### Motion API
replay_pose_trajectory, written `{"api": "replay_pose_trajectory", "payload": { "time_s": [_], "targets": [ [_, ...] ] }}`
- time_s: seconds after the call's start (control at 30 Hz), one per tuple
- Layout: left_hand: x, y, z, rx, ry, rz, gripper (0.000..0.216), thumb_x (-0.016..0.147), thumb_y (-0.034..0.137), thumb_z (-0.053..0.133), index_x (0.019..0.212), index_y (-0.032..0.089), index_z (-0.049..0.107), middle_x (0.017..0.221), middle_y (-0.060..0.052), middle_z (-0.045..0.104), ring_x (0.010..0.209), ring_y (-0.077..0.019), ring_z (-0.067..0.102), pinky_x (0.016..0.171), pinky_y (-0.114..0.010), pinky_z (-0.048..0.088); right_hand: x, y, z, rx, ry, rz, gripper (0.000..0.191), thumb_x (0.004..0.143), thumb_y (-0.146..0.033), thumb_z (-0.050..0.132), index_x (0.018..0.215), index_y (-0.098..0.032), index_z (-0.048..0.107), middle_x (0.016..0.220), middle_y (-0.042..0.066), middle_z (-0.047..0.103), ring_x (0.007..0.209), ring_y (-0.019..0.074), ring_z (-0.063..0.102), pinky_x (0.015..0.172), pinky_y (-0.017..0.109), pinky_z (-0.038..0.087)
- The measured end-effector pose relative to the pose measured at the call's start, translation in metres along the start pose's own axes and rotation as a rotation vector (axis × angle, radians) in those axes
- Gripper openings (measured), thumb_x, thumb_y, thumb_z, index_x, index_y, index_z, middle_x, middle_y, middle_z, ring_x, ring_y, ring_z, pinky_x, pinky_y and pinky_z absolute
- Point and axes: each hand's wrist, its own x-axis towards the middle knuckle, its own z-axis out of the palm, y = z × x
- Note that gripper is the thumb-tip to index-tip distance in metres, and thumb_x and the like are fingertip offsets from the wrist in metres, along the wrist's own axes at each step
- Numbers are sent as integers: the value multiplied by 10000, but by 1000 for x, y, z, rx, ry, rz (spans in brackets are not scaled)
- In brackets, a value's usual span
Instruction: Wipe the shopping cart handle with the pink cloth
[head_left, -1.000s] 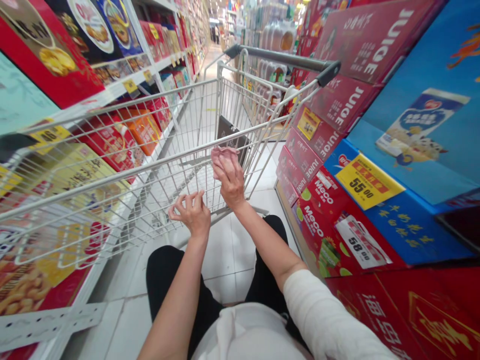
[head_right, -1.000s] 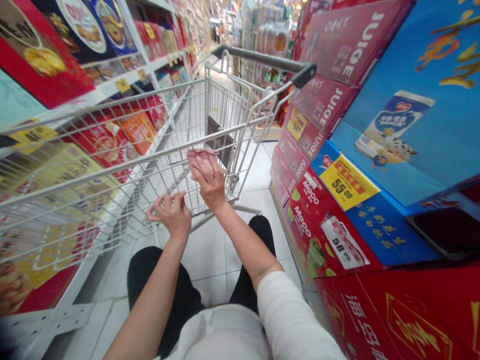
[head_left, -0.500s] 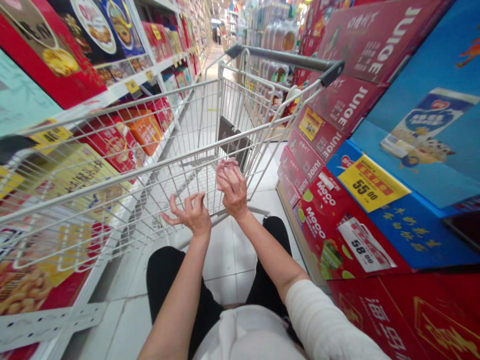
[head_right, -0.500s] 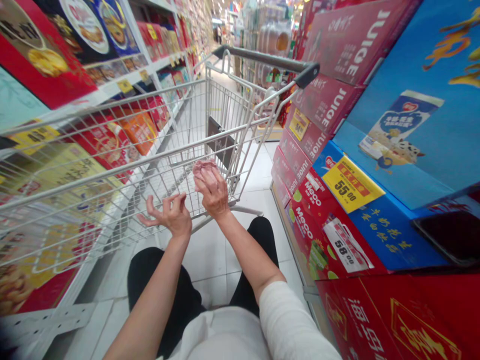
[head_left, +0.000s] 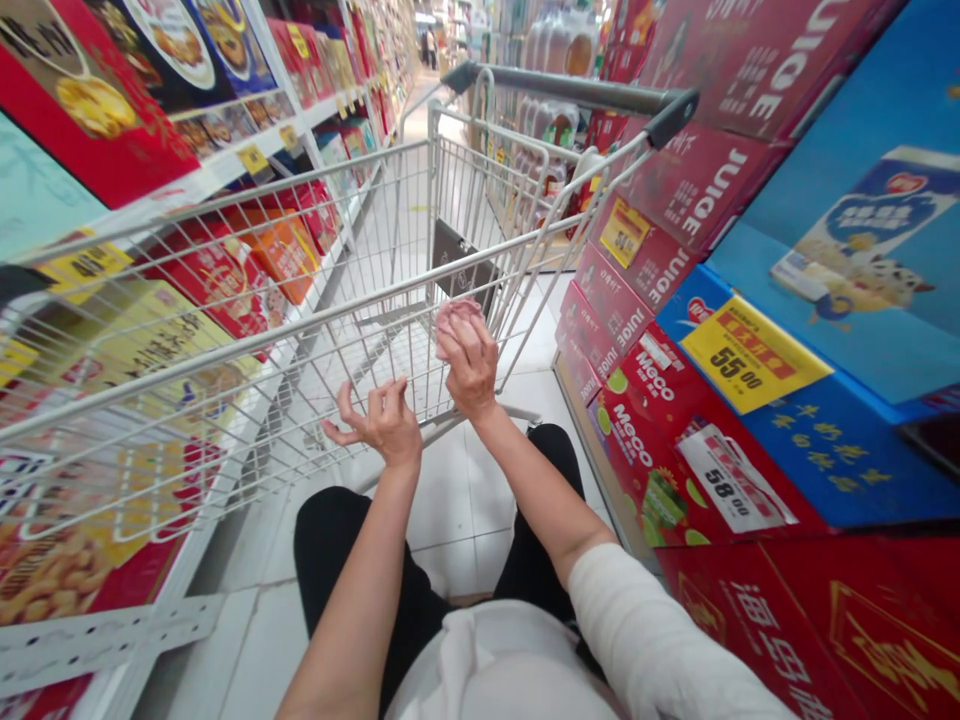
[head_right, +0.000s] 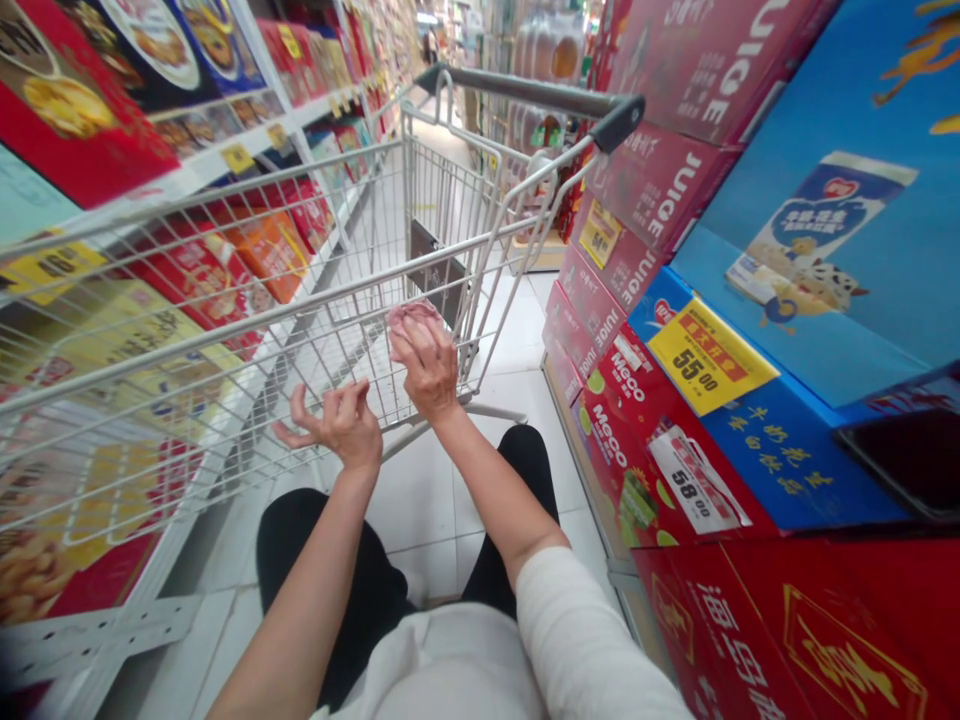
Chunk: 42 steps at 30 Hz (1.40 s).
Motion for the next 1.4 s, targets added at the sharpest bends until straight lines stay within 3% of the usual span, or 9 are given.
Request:
{"api": "replay_pose_trajectory", "payload": {
  "time_s": [0.07, 0.3, 0.43, 0.57, 0.8, 0.93, 1.07, 1.3, 1.4],
  "targets": [
    [0, 0, 0, 28, 16, 15, 265, 1021, 412, 578, 922, 262, 773, 954, -143, 748, 1488, -406, 395, 1135, -776, 158, 0, 0, 5, -4, 3, 17, 367, 1081, -224, 462, 1334, -267, 723, 1483, 73, 673, 1545, 234, 474, 1308, 459, 407],
    [2, 8, -1, 52, -12, -55, 286, 1018, 422, 570, 883, 251, 757, 955, -126, 766, 1514, -379, 414, 1209, -734, 36, -54, -3, 0, 19, -114, -37, 298, 1042, -197, 575, 1278, -265, 744, 1417, 78, 723, 1506, 201, 521, 1272, 402, 455],
    [3, 11, -2, 29, -75, -109, 292, 1022, 421, 558, 882, 242, 742, 1022, -121, 771, 1582, -365, 325, 1224, -731, -49, -15, 7, -4, 64, -6, -12, 393, 1074, -168, 434, 1345, -258, 704, 1537, 66, 632, 1607, 212, 378, 1329, 452, 387],
    [3, 9, -1, 35, -69, -93, 287, 1024, 423, 569, 899, 253, 763, 1005, -101, 775, 1580, -361, 336, 1228, -725, -69, 16, 15, 4, 35, -1, 1, 378, 1081, -201, 446, 1377, -248, 678, 1602, 76, 564, 1655, 243, 262, 1355, 524, 321],
    [4, 2, 4, 66, -51, -34, 282, 1018, 449, 580, 937, 256, 769, 976, -98, 764, 1546, -363, 384, 1236, -701, 23, -45, 11, -4, 63, -61, -90, 358, 1060, -135, 450, 1256, -215, 738, 1442, 106, 699, 1607, 218, 376, 1292, 476, 443],
    [5, 2, 6, 76, -41, -43, 276, 1017, 440, 582, 929, 261, 772, 974, -90, 769, 1538, -366, 390, 1228, -700, 39, -12, 28, -13, 28, 46, -32, 413, 1059, -131, 409, 1352, -229, 682, 1566, 86, 596, 1655, 233, 260, 1331, 531, 375],
    [5, 5, 5, 78, -38, -52, 260, 1008, 418, 592, 893, 258, 762, 955, -96, 760, 1529, -365, 400, 1226, -694, 57, 19, 44, -8, -49, 113, 73, 439, 1071, -149, 363, 1400, -226, 643, 1624, 81, 527, 1680, 237, 164, 1352, 566, 320],
    [7, 10, 2, 58, -66, -65, 266, 1007, 405, 586, 860, 251, 745, 978, -112, 767, 1543, -371, 377, 1224, -708, 28, -61, 30, 3, 64, 32, 104, 447, 1070, -132, 321, 1319, -184, 688, 1453, 129, 678, 1586, 185, 406, 1275, 436, 460],
    [9, 11, 3, 67, -72, -73, 269, 1003, 396, 591, 835, 244, 736, 979, -112, 766, 1555, -372, 356, 1224, -710, 15, -63, 25, 2, 86, 34, 105, 438, 1071, -150, 328, 1339, -190, 673, 1465, 128, 669, 1560, 192, 447, 1267, 446, 470]
  ]
}}
